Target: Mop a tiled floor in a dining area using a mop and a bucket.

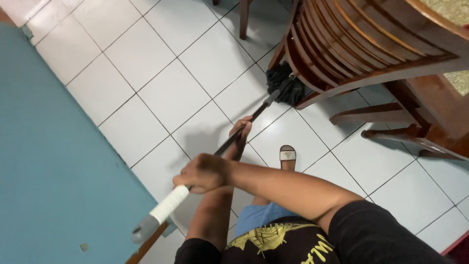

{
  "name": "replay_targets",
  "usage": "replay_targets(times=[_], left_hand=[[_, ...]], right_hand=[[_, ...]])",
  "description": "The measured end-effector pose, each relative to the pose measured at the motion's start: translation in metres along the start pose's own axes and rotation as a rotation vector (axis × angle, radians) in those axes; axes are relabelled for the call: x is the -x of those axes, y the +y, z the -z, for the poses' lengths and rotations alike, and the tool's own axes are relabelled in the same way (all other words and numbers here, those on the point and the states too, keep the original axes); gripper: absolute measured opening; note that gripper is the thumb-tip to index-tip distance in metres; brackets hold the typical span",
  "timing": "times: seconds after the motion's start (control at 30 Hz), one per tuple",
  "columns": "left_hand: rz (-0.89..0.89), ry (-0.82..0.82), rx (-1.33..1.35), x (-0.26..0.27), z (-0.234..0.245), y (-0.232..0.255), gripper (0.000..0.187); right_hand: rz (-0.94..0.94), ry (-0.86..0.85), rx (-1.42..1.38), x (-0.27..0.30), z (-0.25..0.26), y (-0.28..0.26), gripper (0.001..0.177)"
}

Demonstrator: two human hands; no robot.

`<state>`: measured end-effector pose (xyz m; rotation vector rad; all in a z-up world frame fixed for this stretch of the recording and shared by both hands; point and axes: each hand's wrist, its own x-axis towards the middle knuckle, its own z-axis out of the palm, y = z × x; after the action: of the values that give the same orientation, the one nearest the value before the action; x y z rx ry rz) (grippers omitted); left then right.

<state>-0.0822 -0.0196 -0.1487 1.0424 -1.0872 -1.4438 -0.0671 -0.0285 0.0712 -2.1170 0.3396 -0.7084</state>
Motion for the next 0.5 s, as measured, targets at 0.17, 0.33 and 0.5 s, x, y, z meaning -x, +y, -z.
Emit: replay_targets(times=[0.17,0.33,0.5], left_hand=[[0.000,0.191,-0.166,0.037,0.038,0.090,0.017],[0.112,0.308,-0.181,0.080,0.078,0.115,0.019],[-0.068,0.080,-0.140,0.052,0.076,0.097,0.039]], right_hand=[[0.086,0.159,-0.038,-0.050,-0.017,-0.063,0.020],[0.090,0.217,-0.004,-0.083,-0.039,-0.104,0.014],[-0.065,0.261,0.086,-0.063,-0.063,-0.022,0.016]])
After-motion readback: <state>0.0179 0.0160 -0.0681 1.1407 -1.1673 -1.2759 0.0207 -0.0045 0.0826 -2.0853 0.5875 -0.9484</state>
